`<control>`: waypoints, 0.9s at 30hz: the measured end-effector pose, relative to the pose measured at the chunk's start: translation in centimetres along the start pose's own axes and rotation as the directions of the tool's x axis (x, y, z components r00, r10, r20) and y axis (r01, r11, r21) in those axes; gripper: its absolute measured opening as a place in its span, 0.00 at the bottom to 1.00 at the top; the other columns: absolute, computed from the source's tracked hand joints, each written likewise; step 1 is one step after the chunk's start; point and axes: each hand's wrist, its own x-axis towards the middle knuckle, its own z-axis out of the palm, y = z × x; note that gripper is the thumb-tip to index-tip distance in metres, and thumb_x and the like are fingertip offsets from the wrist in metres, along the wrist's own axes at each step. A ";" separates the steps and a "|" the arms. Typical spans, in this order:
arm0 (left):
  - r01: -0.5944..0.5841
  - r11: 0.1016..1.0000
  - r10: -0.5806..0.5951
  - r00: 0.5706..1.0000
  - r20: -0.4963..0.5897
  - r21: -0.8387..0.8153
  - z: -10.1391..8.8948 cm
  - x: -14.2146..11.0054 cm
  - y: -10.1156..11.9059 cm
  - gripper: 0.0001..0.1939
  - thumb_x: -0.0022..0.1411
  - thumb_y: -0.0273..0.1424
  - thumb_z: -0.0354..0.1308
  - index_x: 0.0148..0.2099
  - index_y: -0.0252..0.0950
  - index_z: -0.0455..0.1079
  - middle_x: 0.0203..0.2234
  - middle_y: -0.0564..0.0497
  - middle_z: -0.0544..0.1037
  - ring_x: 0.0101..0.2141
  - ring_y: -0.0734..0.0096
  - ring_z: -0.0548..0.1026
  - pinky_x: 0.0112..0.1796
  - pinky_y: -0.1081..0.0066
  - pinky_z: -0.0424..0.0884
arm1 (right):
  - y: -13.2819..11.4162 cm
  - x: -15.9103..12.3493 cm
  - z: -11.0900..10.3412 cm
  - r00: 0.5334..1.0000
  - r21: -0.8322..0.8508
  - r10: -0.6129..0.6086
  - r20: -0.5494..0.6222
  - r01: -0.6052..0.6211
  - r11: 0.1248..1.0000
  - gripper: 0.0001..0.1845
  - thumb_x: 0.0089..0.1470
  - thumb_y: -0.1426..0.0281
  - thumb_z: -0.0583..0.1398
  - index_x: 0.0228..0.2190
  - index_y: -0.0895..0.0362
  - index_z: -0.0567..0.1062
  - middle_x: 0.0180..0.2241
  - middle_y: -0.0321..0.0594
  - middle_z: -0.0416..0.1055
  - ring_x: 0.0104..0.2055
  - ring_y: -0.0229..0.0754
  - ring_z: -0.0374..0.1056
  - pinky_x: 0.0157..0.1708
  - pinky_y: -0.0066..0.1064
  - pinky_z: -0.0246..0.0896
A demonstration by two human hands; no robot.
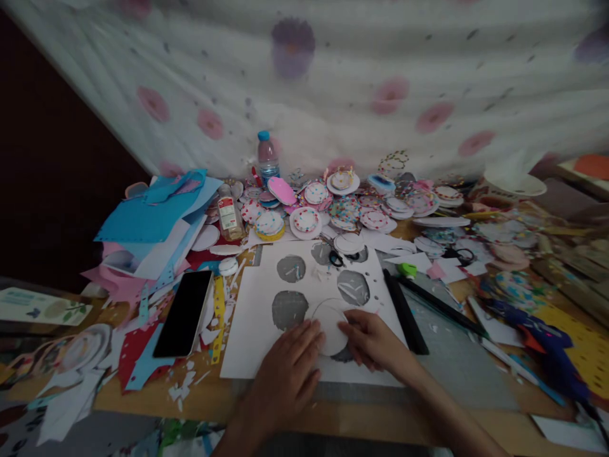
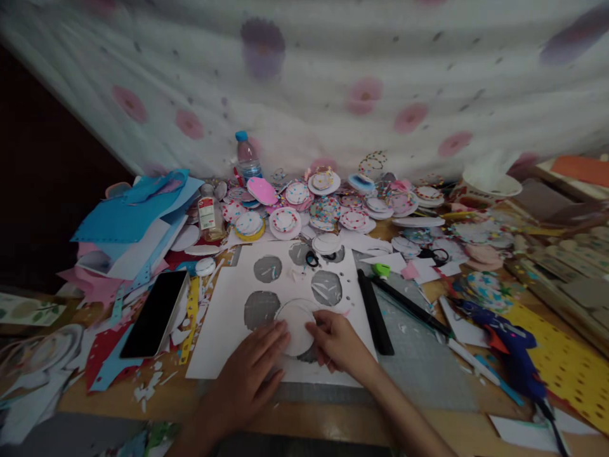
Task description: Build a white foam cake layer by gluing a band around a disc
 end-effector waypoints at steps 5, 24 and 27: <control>0.003 1.000 -0.003 0.998 0.059 0.014 0.1 0.2 0.3 0.29 0.63 0.27 0.50 0.65 0.35 0.52 0.64 0.40 0.57 0.62 0.54 0.56 0.56 0.51 0.64 | 0.0 -0.6 0.4 1.000 0.030 0.008 -0.024 -0.007 1.000 0.24 0.54 0.54 0.53 0.47 0.57 0.59 0.11 0.24 0.64 0.07 0.31 0.52 0.05 0.18 0.43; 0.115 0.993 -0.112 0.985 -0.129 0.017 1.0 -0.6 0.6 0.27 0.61 0.26 0.52 0.63 0.38 0.57 0.65 0.41 0.54 0.62 0.50 0.54 0.55 0.51 0.62 | -0.1 -0.4 0.4 0.966 -0.039 -0.224 -0.127 0.221 0.975 0.18 0.59 0.59 0.51 0.46 0.56 0.67 0.12 0.25 0.61 0.10 0.32 0.55 0.09 0.20 0.49; 0.105 0.994 -0.101 0.982 -0.158 0.014 1.2 -0.6 0.7 0.29 0.61 0.24 0.52 0.64 0.38 0.55 0.65 0.41 0.51 0.63 0.50 0.52 0.55 0.51 0.62 | -0.2 -0.4 0.5 0.965 -0.039 -0.223 -0.136 0.220 0.975 0.18 0.59 0.59 0.51 0.46 0.56 0.67 0.12 0.25 0.61 0.10 0.33 0.55 0.10 0.20 0.50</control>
